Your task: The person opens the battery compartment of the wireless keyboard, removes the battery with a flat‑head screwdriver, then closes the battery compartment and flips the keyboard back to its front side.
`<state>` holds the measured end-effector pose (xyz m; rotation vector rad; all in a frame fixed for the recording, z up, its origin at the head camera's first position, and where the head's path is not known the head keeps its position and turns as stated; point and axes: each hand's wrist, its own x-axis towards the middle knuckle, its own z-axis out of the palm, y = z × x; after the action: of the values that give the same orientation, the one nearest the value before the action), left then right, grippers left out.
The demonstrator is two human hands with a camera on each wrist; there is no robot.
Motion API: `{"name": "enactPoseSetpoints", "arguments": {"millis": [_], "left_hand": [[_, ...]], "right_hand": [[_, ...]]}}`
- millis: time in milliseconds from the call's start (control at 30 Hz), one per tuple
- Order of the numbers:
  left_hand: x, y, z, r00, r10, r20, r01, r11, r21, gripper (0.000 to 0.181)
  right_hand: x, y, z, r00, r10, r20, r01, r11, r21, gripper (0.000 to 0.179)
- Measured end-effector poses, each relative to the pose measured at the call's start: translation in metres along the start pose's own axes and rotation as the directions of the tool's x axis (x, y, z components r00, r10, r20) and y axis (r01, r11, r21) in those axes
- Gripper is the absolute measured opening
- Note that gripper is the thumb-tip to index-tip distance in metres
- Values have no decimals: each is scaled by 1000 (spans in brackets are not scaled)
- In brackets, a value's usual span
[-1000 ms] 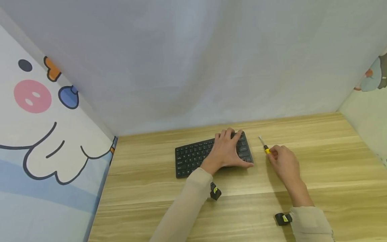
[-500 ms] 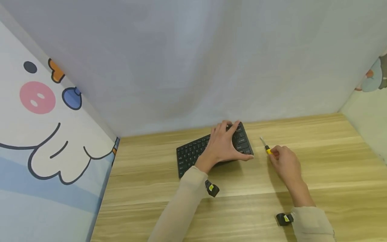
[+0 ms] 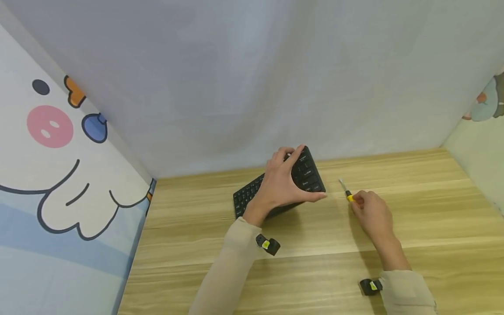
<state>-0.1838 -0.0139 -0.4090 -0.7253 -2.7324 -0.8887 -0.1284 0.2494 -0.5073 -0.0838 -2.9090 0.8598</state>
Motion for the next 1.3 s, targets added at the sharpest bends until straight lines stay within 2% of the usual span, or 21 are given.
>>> {"name": "enactPoseSetpoints", "arguments": {"millis": [267, 433, 633, 867, 1167, 1300], "left_hand": [[-2, 1, -13, 1000, -12, -6, 11, 992, -129, 126], [-5, 0, -19, 1000, -24, -10, 21, 969, -247, 123], [-10, -2, -22, 1000, -15, -19, 8, 948, -319, 120], [-17, -5, -24, 999, -41, -9, 33, 915, -402, 120], [-19, -10, -32, 997, -19, -74, -19, 876, -482, 118], [-19, -11, -37, 993, -11, -115, -46, 876, -480, 124]], "right_hand": [[1, -2, -2, 1000, -2, -8, 2, 1000, 4, 21], [2, -3, -2, 1000, -3, -13, 3, 1000, -1, 21], [0, -1, 0, 1000, -1, 1, 1, 1000, 4, 21], [-5, 3, 5, 1000, -3, 1, 3, 1000, -5, 21], [-3, 3, 4, 1000, -5, -5, 5, 1000, -8, 20], [-2, 3, 4, 1000, -8, -15, 8, 1000, -7, 20]]}}
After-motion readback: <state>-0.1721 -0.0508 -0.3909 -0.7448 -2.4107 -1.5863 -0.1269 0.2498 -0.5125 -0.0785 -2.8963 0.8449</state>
